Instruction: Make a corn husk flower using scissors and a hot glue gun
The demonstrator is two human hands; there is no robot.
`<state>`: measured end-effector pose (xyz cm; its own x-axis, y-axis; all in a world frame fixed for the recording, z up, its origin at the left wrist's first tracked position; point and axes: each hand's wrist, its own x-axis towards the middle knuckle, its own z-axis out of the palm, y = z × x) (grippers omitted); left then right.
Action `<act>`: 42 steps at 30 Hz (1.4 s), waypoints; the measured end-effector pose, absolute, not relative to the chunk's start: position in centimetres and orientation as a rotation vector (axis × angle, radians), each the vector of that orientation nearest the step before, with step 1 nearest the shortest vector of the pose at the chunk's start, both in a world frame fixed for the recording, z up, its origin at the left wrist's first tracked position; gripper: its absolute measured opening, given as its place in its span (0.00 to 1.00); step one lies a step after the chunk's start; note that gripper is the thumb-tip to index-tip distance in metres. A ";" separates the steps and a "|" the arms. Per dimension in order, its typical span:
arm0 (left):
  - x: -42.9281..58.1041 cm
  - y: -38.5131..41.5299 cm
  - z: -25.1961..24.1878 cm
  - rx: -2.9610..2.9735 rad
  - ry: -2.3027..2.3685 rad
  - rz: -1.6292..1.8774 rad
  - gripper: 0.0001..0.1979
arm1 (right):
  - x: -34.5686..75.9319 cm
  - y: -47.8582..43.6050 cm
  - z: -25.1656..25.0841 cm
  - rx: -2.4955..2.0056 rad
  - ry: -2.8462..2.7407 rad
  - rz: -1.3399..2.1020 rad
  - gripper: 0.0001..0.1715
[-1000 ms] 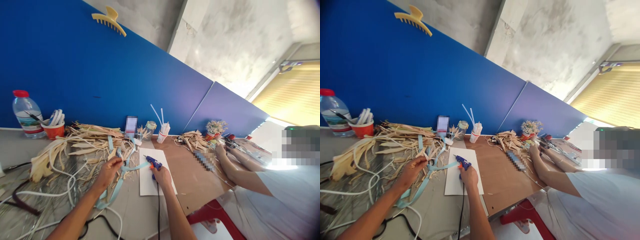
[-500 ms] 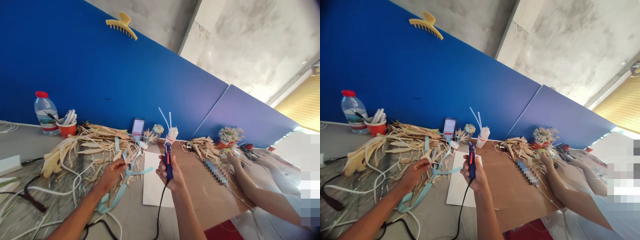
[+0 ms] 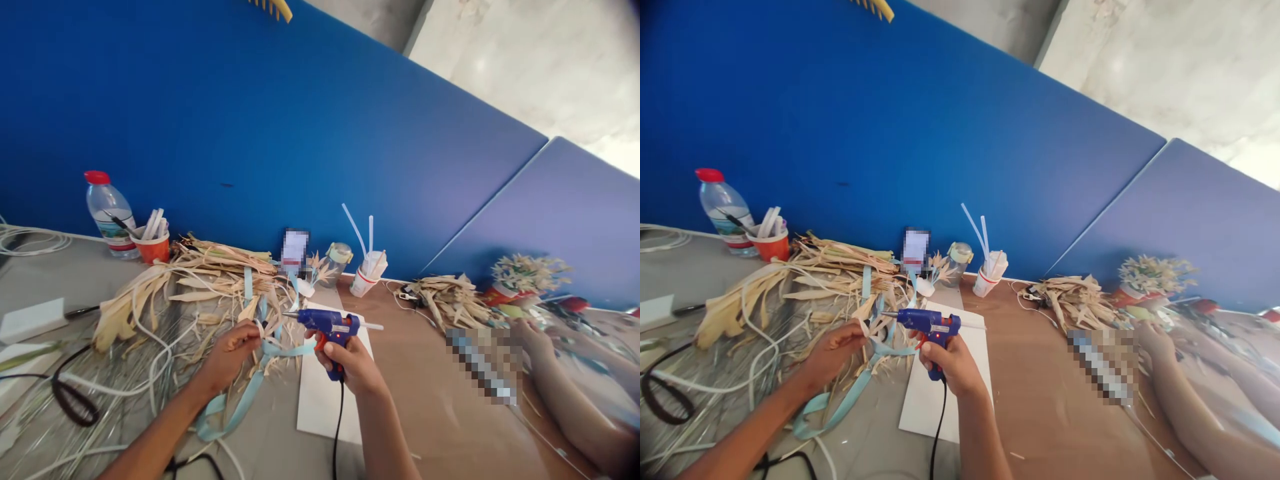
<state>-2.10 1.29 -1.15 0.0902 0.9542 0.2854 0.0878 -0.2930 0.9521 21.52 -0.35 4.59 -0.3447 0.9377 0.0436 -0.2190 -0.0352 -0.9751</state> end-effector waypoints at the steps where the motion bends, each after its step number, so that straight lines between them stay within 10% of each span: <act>1: -2.2 1.3 -1.3 1.542 1.075 1.314 0.07 | 21.7 -0.5 4.7 -0.869 -1.315 1.539 0.16; 42: -2.5 0.8 -0.9 1.697 0.992 1.266 0.09 | 22.4 -1.2 5.7 -1.242 -1.886 1.370 0.10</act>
